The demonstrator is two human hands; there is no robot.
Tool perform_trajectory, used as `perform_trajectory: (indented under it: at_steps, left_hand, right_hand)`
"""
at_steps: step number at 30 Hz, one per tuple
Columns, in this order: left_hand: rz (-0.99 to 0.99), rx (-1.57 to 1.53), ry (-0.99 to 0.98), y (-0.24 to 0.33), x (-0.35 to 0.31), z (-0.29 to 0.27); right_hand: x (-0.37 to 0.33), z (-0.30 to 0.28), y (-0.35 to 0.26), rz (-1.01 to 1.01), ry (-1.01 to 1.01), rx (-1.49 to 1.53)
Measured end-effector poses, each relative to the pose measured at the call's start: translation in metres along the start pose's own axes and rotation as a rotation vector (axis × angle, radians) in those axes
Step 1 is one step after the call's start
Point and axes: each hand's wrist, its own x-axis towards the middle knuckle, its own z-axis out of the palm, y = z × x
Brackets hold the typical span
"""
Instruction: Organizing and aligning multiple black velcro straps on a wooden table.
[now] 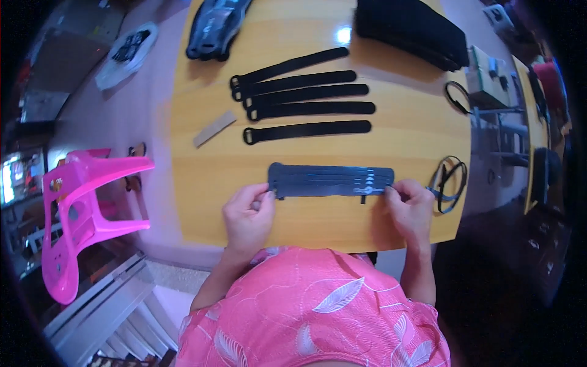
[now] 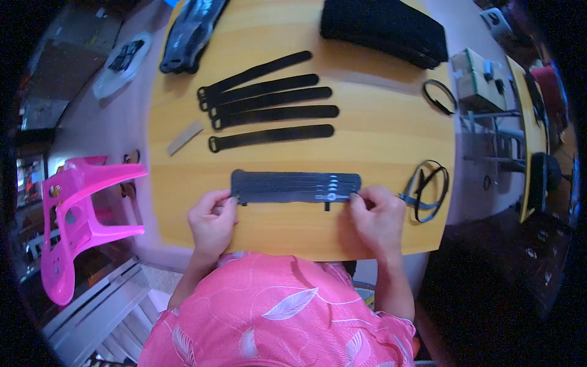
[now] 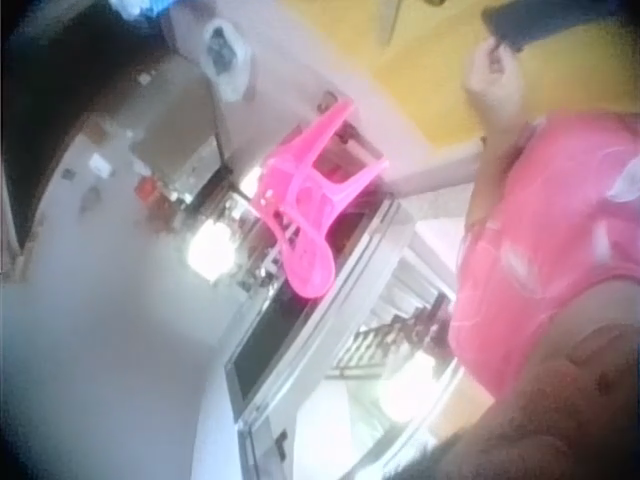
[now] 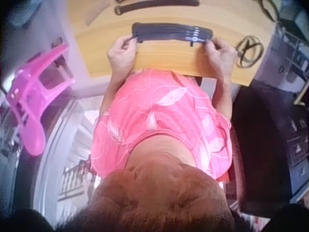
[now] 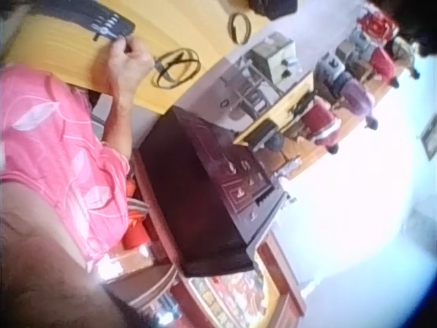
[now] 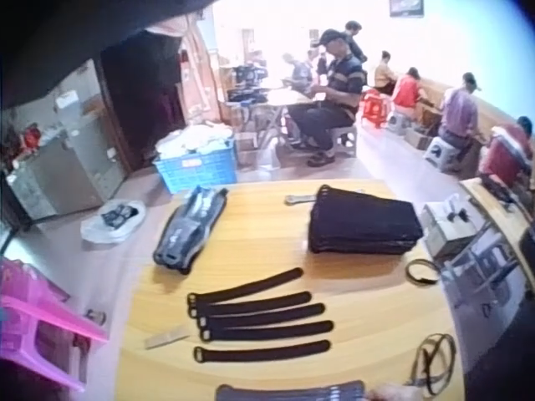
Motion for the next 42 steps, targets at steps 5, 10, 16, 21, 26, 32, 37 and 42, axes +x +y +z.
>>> perform_trajectory:
  at_steps: [5,10,16,21,26,32,37,42]
  left_hand:
    - [-0.067,-0.092,-0.032,0.006,-0.001,-0.001]
    - [-0.042,-0.070,-0.037,0.004,0.001,-0.001]
    - [-0.031,-0.071,-0.015,0.000,0.000,-0.001]
    - [-0.064,-0.084,-0.044,0.009,0.002,-0.001]
    - [-0.045,-0.090,-0.021,0.010,0.002,0.001]
    - [0.001,-0.041,0.014,-0.002,0.001,-0.002]
    - [-0.022,-0.052,-0.032,0.007,0.002,0.003]
    - [-0.035,-0.009,-0.013,0.011,0.004,-0.001]
  right_hand:
    - [0.002,0.003,-0.002,-0.010,-0.009,0.014]
    - [0.000,0.003,0.000,0.027,-0.013,0.041]
    - [0.001,0.005,-0.002,-0.063,0.036,-0.030]
    - [0.001,0.005,-0.005,-0.100,0.037,-0.035]
    - [0.000,0.003,-0.003,-0.165,0.044,-0.061]
    - [0.001,0.006,-0.007,-0.083,0.007,-0.034]
    - [0.000,0.005,-0.002,-0.092,0.038,-0.090]
    - [-0.001,0.005,-0.011,-0.048,0.039,-0.113]
